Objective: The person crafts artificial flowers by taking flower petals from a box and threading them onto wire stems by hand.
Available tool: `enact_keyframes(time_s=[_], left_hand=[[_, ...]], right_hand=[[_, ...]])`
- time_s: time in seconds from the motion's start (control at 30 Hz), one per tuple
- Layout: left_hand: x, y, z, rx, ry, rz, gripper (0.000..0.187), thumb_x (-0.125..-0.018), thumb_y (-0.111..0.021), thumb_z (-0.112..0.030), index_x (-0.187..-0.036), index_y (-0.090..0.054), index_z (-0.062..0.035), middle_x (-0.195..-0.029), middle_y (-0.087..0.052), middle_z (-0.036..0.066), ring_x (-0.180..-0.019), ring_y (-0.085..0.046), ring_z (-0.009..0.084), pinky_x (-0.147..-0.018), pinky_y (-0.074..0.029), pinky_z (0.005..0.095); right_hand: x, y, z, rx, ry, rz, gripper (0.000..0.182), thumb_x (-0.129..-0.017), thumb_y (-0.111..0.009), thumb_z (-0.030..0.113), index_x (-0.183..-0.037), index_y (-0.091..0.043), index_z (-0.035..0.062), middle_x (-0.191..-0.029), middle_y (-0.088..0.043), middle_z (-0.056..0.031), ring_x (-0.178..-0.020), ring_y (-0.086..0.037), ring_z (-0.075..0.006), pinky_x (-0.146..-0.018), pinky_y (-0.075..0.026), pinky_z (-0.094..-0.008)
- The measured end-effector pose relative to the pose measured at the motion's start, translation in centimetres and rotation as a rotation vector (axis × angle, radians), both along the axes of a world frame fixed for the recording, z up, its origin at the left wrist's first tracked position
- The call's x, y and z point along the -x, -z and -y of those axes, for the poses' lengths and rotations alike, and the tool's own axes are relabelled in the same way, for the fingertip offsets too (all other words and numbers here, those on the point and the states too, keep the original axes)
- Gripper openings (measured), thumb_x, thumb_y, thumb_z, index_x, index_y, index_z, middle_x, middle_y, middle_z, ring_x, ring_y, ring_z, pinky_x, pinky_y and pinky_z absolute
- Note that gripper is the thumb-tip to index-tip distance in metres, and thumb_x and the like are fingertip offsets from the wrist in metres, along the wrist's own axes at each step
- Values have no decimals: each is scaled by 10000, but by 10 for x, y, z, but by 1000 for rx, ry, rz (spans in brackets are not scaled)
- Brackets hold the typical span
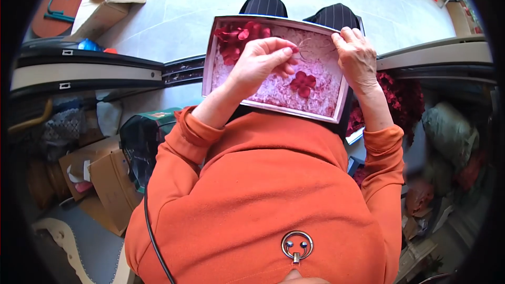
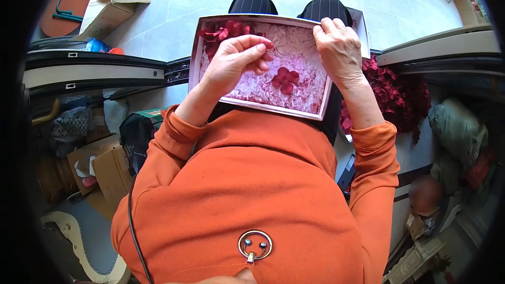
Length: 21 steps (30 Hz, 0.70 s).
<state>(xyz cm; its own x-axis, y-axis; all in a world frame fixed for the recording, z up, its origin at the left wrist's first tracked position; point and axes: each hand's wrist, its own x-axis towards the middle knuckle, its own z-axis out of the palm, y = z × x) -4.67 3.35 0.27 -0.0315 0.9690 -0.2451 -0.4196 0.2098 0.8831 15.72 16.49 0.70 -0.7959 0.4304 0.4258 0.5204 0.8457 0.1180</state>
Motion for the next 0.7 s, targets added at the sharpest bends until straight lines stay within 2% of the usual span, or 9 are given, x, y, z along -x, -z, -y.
enact_keyframes(time_s=[0.07,0.2,0.27,0.33,0.43,0.53,0.6,0.67,0.7], left_hand=[[0,-2,0,28,27,62,181,-959,-554,-137,-1090,-570,-12,-913,-684,144,-732,-679,158,-658,-556,252],[0,7,0,65,12,220,139,-968,-546,-173,-1028,-556,-48,-905,-685,140,-764,-692,196,-666,-563,277],[6,11,-2,149,54,428,150,-978,-527,-197,-1027,-553,-57,-899,-685,135,-786,-694,208,-685,-565,293],[11,18,-4,159,66,559,142,-989,-500,-198,-1030,-536,-67,-910,-681,134,-792,-694,213,-683,-565,291],[15,21,-4,189,105,729,158,-999,-477,-214,-1044,-523,-70,-914,-673,134,-784,-693,210,-657,-564,271],[16,19,-5,213,135,827,182,-1008,-456,-237,-1069,-507,-74,-901,-664,134,-773,-692,205,-634,-561,256],[18,19,-7,201,153,899,170,-1002,-468,-233,-999,-475,-63,-906,-662,139,-778,-691,222,-648,-565,284],[19,17,-6,222,175,908,177,-1006,-464,-237,-1026,-474,-61,-899,-656,131,-777,-688,216,-644,-563,275],[15,16,-5,204,186,845,172,-1006,-462,-235,-1066,-487,-76,-895,-657,131,-765,-687,214,-641,-563,285]], right_hand=[[2,-6,-4,36,-2,44,214,-736,-589,40,-937,-661,43,-845,-571,-59,-832,-577,-210,-693,-463,-334],[6,-13,-1,112,-14,63,289,-757,-576,17,-1025,-671,67,-867,-587,-58,-823,-571,-217,-734,-442,-349],[9,-20,4,130,0,-40,314,-752,-579,5,-1048,-667,67,-889,-597,-67,-838,-572,-226,-739,-439,-351],[11,-22,10,225,-1,-184,278,-750,-652,-14,-1024,-663,33,-917,-617,-99,-851,-591,-258,-765,-461,-363],[19,-24,29,512,7,-397,236,-725,-717,-34,-952,-679,17,-862,-636,-132,-778,-618,-285,-702,-498,-362],[32,-30,51,834,99,-501,235,-745,-735,3,-971,-672,-6,-868,-635,-137,-774,-630,-260,-686,-512,-326],[40,-33,52,1017,72,-513,274,-782,-736,62,-1031,-659,-23,-947,-620,-130,-810,-624,-180,-693,-496,-259],[46,-33,55,1287,158,-571,239,-813,-705,29,-1040,-657,-30,-988,-594,-105,-822,-609,-140,-710,-491,-235],[49,-30,57,1293,158,-570,239,-813,-705,29,-1040,-657,-30,-988,-594,-105,-822,-609,-140,-710,-491,-235]])
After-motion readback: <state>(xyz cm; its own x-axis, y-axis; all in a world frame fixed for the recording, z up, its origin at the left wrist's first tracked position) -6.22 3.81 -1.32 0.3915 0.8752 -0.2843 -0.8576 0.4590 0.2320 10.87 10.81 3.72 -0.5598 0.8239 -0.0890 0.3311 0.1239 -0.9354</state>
